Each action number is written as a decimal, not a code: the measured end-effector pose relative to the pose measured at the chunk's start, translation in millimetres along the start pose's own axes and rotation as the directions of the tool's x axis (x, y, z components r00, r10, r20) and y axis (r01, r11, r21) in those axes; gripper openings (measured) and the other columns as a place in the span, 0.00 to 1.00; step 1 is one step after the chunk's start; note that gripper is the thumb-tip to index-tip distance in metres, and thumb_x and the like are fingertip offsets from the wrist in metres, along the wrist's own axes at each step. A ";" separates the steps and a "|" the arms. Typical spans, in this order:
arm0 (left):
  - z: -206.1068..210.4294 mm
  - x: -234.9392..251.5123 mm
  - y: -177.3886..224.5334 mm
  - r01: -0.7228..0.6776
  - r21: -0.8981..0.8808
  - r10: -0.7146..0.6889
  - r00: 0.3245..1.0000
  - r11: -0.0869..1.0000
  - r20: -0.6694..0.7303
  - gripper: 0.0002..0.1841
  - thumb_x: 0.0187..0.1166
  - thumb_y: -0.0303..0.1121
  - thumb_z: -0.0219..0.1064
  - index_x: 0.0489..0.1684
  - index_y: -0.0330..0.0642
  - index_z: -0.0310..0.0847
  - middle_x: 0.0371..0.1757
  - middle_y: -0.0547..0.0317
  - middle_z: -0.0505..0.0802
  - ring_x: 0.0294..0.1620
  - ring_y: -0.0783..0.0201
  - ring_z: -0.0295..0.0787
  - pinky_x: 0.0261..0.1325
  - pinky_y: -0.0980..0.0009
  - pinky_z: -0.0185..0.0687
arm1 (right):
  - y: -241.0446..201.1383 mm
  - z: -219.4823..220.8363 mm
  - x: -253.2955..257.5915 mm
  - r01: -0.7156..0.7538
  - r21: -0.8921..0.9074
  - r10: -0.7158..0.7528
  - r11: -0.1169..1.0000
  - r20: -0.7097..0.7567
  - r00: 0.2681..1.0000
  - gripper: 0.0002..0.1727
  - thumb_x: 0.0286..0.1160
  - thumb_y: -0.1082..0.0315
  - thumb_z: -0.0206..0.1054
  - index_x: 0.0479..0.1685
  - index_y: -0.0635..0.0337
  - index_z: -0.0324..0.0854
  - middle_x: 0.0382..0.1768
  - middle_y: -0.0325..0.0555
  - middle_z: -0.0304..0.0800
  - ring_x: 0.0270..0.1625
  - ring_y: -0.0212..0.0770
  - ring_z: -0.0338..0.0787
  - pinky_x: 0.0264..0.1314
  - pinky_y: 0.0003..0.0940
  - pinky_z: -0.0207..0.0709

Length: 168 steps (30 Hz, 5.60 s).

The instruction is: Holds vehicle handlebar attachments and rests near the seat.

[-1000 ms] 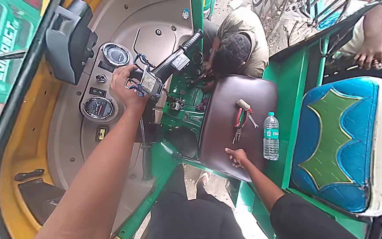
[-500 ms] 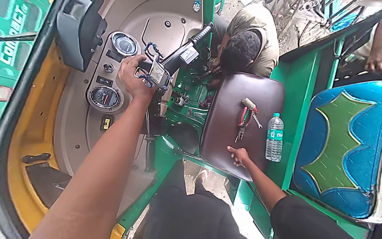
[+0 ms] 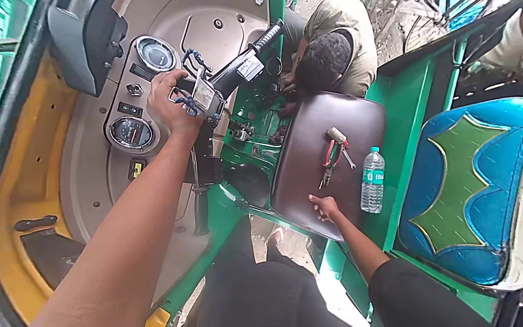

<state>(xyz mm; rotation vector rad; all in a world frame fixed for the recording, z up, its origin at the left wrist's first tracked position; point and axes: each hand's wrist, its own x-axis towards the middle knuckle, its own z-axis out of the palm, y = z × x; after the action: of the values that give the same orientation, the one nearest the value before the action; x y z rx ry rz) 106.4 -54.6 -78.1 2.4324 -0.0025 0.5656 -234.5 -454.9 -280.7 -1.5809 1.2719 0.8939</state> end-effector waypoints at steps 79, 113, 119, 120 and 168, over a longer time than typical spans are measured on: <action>6.9 1.6 -8.1 0.001 0.026 0.000 1.000 1.000 -0.027 0.20 0.60 0.35 0.68 0.54 0.60 0.92 0.59 0.68 0.94 0.65 0.68 0.86 0.70 0.60 0.74 | 2.1 0.0 0.9 0.011 -0.012 -0.011 1.000 -0.009 1.000 0.33 0.66 0.33 0.77 0.16 0.56 0.81 0.09 0.39 0.79 0.08 0.38 0.78 0.12 0.39 0.78; -10.3 -0.2 21.4 0.139 0.092 -0.144 0.988 0.986 0.053 0.22 0.64 0.33 0.64 0.59 0.59 0.91 0.66 0.65 0.92 0.73 0.64 0.82 0.81 0.54 0.65 | 3.8 4.2 -1.0 0.030 0.014 -0.030 0.999 -0.006 1.000 0.34 0.66 0.33 0.77 0.16 0.57 0.80 0.08 0.41 0.77 0.07 0.39 0.75 0.10 0.39 0.76; -11.5 -1.4 23.7 0.144 0.063 -0.147 0.988 0.988 0.042 0.23 0.64 0.31 0.63 0.59 0.57 0.91 0.66 0.64 0.92 0.74 0.63 0.82 0.81 0.50 0.62 | 3.7 4.4 -2.2 0.041 0.003 -0.041 0.999 -0.003 0.999 0.34 0.68 0.33 0.76 0.16 0.57 0.81 0.07 0.41 0.75 0.07 0.39 0.75 0.11 0.40 0.76; -11.5 -0.9 24.0 0.144 0.065 -0.147 0.988 0.987 0.043 0.23 0.64 0.31 0.63 0.59 0.57 0.91 0.67 0.64 0.92 0.74 0.63 0.82 0.81 0.50 0.62 | 3.1 4.3 -1.8 0.040 0.003 -0.040 0.999 -0.004 0.999 0.34 0.67 0.33 0.76 0.16 0.57 0.81 0.07 0.41 0.75 0.07 0.39 0.75 0.12 0.40 0.76; -8.5 -0.4 17.5 0.118 0.065 -0.120 0.992 0.991 0.028 0.24 0.56 0.38 0.71 0.57 0.58 0.91 0.64 0.62 0.92 0.72 0.61 0.83 0.77 0.52 0.68 | 0.8 5.2 -4.7 0.038 -0.010 -0.038 0.999 -0.009 0.999 0.34 0.69 0.33 0.75 0.15 0.56 0.80 0.06 0.40 0.75 0.07 0.38 0.75 0.11 0.38 0.76</action>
<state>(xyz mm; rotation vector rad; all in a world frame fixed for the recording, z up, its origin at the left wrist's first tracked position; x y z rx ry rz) 100.2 -63.7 -62.0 2.4832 0.1478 0.4799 -236.3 -448.5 -278.3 -1.6131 1.2422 0.8709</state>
